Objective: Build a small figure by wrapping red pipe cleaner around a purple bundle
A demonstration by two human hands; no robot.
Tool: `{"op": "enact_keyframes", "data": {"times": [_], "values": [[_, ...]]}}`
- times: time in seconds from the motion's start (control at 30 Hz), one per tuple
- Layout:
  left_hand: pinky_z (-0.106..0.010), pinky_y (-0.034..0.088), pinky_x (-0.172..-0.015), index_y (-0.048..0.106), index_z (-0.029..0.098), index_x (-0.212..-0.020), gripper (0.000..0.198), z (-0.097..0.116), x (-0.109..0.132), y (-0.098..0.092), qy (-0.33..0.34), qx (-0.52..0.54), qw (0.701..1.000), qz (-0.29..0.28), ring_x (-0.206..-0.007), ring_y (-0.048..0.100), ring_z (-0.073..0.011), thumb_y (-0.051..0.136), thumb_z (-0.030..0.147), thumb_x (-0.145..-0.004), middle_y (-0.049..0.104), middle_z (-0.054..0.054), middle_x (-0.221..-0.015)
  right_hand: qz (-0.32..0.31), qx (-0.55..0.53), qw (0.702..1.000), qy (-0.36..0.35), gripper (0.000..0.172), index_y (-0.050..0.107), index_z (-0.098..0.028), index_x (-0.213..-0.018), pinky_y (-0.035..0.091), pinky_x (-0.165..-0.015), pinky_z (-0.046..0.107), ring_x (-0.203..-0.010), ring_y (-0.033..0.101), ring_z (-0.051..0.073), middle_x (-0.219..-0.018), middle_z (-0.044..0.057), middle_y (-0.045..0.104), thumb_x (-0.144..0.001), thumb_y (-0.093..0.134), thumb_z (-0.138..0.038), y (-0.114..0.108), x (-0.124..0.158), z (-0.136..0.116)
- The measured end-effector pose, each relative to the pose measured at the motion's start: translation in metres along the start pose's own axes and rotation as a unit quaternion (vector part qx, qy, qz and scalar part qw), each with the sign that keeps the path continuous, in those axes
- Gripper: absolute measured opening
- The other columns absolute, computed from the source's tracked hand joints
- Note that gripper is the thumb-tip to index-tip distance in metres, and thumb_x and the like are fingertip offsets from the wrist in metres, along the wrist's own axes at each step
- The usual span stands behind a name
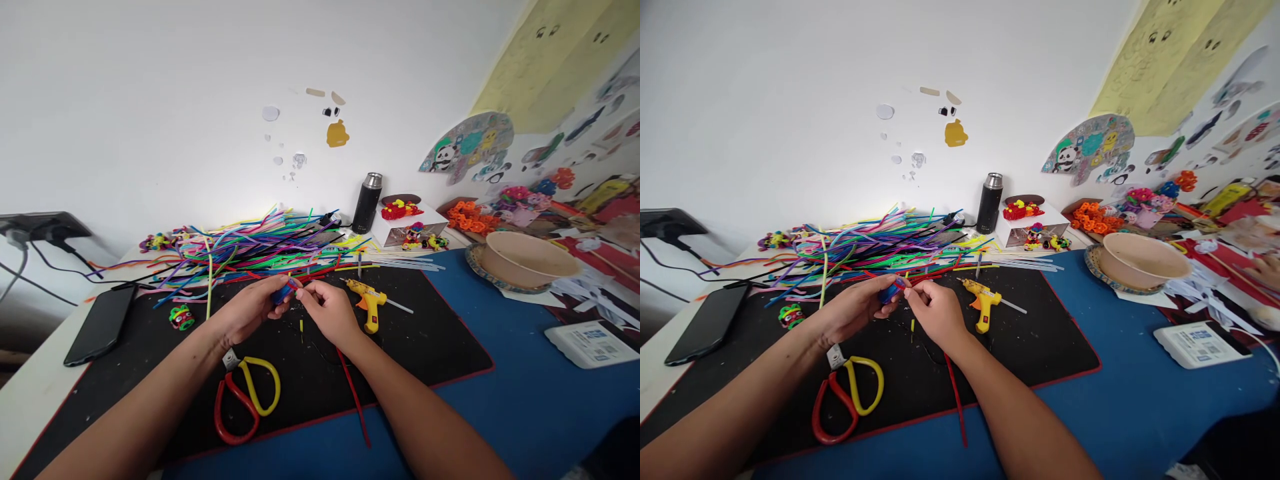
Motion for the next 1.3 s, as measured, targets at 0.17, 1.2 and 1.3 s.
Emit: {"op": "enact_keyframes", "data": {"times": [0.17, 1.2, 1.3], "values": [[-0.024, 0.026, -0.05, 0.073, 0.014, -0.099, 0.029, -0.002, 0.0, 0.004, -0.007, 0.023, 1.0, -0.017, -0.059, 0.038, -0.0118, 0.068, 0.042, -0.093, 0.05, 0.0, -0.075, 0.002, 0.001, 1.0, 0.0, 0.032, 0.072, -0.021, -0.079, 0.031, -0.056, 0.029, -0.057, 0.044, 0.015, -0.062, -0.003, 0.054, -0.098, 0.062, -0.045, 0.0, -0.001, 0.0], [-0.023, 0.022, -0.05, 0.074, 0.014, -0.1, 0.027, -0.009, 0.002, 0.01, -0.041, 0.072, 0.995, -0.057, -0.057, 0.033, -0.009, 0.067, 0.04, -0.095, 0.045, 0.001, -0.076, -0.013, 0.0, 1.0, 0.0, 0.038, 0.063, -0.021, -0.072, 0.029, -0.056, 0.029, -0.058, 0.043, 0.014, -0.061, -0.003, 0.049, -0.097, 0.063, -0.05, -0.002, -0.002, 0.0], [-0.023, 0.022, -0.05, 0.074, 0.014, -0.099, 0.027, -0.009, 0.003, 0.011, -0.038, 0.072, 0.995, -0.06, -0.058, 0.033, -0.0091, 0.067, 0.039, -0.096, 0.045, 0.0, -0.076, -0.014, 0.009, 1.0, -0.001, 0.039, 0.064, -0.021, -0.073, 0.029, -0.057, 0.029, -0.059, 0.043, 0.014, -0.062, -0.004, 0.048, -0.097, 0.063, -0.051, -0.002, -0.002, 0.0]]}}
Point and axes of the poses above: each hand's wrist, its own x-axis away from the middle knuckle, its own y-axis out of the palm, z = x × y, the point moved 8 cm from there along -x, towards the middle knuckle
